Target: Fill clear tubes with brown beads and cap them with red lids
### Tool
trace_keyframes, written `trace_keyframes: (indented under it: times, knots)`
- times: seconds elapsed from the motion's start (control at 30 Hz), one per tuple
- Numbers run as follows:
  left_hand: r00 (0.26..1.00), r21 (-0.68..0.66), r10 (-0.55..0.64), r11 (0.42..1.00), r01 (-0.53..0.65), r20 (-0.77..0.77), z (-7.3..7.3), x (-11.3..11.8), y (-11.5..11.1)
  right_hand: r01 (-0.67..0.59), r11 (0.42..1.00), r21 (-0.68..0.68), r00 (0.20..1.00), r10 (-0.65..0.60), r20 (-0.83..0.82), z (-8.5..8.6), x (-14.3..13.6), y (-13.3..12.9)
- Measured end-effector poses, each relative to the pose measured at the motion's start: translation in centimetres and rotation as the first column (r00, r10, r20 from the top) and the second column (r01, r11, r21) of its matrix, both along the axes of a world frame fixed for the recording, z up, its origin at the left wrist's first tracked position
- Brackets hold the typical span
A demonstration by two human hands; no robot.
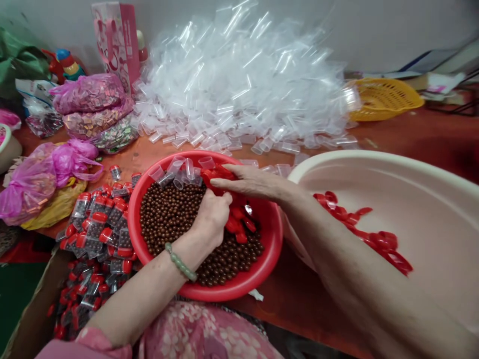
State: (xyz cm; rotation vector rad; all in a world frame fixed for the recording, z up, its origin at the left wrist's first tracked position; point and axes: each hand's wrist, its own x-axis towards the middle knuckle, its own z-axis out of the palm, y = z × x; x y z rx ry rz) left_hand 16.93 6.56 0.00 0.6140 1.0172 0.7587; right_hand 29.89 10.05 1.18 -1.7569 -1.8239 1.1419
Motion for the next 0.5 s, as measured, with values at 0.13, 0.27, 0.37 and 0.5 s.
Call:
trace_keyframes:
  times: [0.13,0.27,0.37,0.5]
  knots:
    - [0.993,0.033,-0.107,0.994,0.106,0.041,1.5,-2.9,-0.4,-0.077,0.996,0.035,0.988,0.071,0.135,0.5,-0.4,-0.4]
    - [0.974,0.135,-0.225,0.966,0.219,0.031,2.3,-6.9,-0.5,-0.044,0.957,0.285,0.880,-0.098,0.465,1.3,-1.6,-3.5]
    - [0.949,0.319,-0.239,0.900,0.296,-0.205,2.2,-10.7,-0.2,-0.146,0.881,0.450,0.893,-0.079,0.444,1.0,-3.5,-6.6]
    - [0.743,0.543,-0.036,0.659,0.520,-0.669,1.9,-14.6,1.3,-0.302,0.875,0.377,0.859,0.079,0.506,-1.1,-6.4,-9.0]
